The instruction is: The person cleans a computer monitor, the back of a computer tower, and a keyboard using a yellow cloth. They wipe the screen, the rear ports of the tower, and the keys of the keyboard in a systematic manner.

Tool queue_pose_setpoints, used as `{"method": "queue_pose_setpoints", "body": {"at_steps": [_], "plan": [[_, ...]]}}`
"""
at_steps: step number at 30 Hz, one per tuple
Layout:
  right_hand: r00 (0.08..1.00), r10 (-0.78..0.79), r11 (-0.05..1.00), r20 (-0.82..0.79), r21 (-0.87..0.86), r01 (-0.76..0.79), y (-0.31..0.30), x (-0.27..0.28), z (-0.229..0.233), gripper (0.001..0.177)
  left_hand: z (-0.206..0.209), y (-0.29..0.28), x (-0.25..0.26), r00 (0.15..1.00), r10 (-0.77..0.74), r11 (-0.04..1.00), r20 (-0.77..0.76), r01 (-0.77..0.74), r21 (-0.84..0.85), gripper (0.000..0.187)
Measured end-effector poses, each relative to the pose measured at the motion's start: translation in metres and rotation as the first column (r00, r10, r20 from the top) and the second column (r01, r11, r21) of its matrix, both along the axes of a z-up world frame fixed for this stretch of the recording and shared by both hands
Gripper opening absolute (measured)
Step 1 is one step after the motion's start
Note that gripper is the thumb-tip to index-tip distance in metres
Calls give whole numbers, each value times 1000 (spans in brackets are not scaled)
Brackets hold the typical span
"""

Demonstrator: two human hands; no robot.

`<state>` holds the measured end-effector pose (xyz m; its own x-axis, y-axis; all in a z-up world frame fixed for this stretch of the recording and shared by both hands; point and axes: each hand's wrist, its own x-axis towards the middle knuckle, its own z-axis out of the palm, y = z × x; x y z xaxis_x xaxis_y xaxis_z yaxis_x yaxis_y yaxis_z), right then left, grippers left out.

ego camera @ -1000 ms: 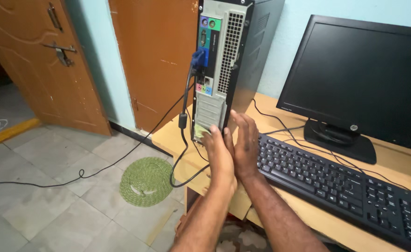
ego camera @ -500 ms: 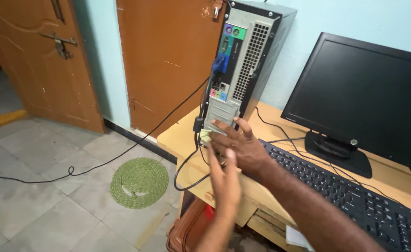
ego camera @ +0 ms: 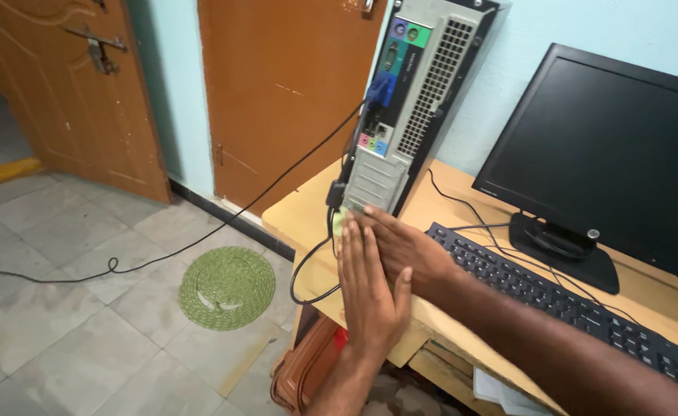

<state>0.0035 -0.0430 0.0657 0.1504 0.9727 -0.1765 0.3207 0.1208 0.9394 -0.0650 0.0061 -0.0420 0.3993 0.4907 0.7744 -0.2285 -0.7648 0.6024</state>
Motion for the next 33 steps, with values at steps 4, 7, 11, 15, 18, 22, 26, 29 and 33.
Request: {"method": "queue_pose_setpoints", "body": {"at_steps": [4, 7, 11, 15, 18, 22, 26, 29, 33], "plan": [[996, -52, 998, 77, -38, 55, 11, -5, -3, 84, -29, -8, 6, 989, 45, 995, -144, -31, 95, 73], [983, -183, 960, -23, -222, 173, -1, -5, -2, 90, -40, -1, 8, 990, 49, 986, -134, -27, 164, 84], [999, -47, 989, -24, -145, 43, -20, -3, 4, 88, -41, -1, 8, 995, 66, 976, -78, -48, 211, 89], [990, -118, 969, 83, -208, 133, 0, -6, 7, 94, -41, -5, 10, 994, 93, 976, -65, -78, 203, 76], [994, -72, 994, 86, -81, 79, 16, -9, 5, 93, -38, -6, 8, 988, 91, 983, -121, -70, 168, 73], [997, -3, 996, -81, -88, -4, -4, 1, 2, 82, -37, -4, 6, 992, 92, 977, -81, -74, 200, 75], [948, 260, 965, -181, 95, -246, -38, 29, 4, 48, -36, -6, 7, 991, 93, 983, -99, -75, 170, 75], [896, 220, 973, -385, 158, -171, -40, 40, 7, 28, -32, -6, 7, 985, 106, 981, -139, -81, 177, 73], [765, 409, 862, -497, 486, -146, -44, 32, 8, 25, -20, -7, -2, 965, 151, 968, -213, -101, 231, 70]]}}
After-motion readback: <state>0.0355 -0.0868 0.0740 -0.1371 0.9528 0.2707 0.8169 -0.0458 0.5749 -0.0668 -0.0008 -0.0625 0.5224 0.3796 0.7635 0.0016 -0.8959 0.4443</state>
